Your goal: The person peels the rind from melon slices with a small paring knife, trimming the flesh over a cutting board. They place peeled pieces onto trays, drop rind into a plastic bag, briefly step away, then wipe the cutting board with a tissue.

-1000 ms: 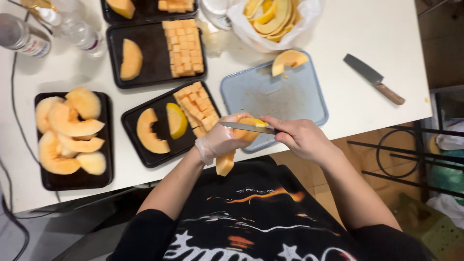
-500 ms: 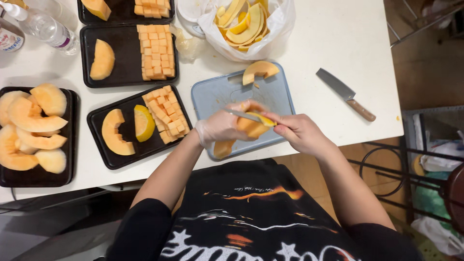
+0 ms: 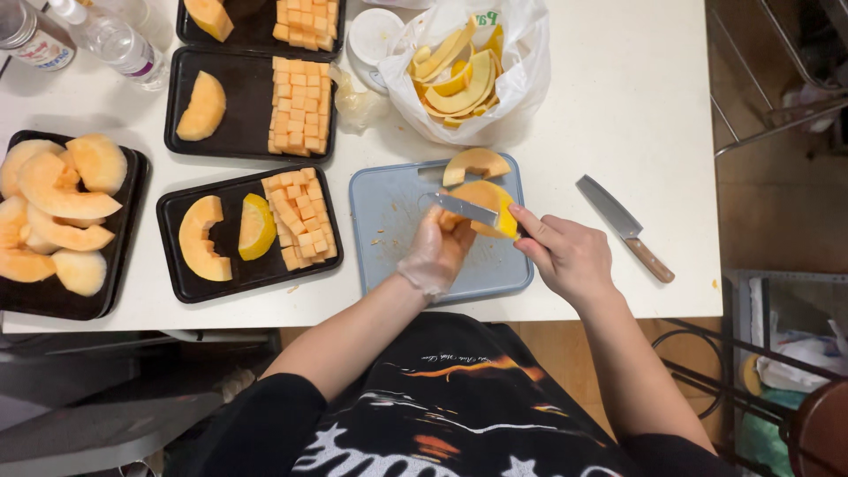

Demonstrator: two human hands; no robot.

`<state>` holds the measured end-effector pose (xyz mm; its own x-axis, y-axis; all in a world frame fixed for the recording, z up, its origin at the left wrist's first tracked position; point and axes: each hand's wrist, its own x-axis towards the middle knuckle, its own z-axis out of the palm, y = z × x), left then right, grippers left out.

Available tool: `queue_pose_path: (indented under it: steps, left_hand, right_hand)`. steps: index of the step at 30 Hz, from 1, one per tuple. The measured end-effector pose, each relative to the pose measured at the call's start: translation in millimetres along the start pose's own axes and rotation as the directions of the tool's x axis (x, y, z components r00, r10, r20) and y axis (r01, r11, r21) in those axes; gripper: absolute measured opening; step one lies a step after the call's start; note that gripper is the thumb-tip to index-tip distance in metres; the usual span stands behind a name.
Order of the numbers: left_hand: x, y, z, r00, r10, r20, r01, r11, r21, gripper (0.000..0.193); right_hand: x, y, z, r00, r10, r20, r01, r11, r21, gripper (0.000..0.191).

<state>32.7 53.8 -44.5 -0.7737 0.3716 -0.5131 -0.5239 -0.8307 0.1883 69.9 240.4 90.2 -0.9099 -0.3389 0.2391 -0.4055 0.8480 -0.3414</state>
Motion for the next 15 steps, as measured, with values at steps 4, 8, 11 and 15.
queue_pose_path:
  steps: [4,8,11,15]
  left_hand:
    - [8.4,13.0,28.4,0.995,0.079,0.059,-0.078,0.997,-0.026,0.045]
    - [13.3,21.5,42.1,0.995,0.072,0.075,-0.07,0.997,-0.021,0.045]
    - [25.4,22.4,50.8,0.989,0.001,-0.149,-0.003,1.0,-0.012,0.045]
    - [29.0,18.7,54.6,0.995,0.044,-0.095,-0.044,0.999,0.002,0.044]
  right_hand:
    - [3.3,6.0,9.0,0.995,-0.101,-0.024,0.099,0.994,-0.055,0.048]
    - [9.4,9.9,12.2,0.99,-0.13,-0.046,0.127,0.99,-0.063,0.048]
    - [12.2,10.8,11.9,0.987,-0.152,-0.047,0.147,0.985,-0.091,0.048]
    - [12.6,4.3,21.1,0.988,-0.15,-0.04,0.147,0.987,-0.067,0.051]
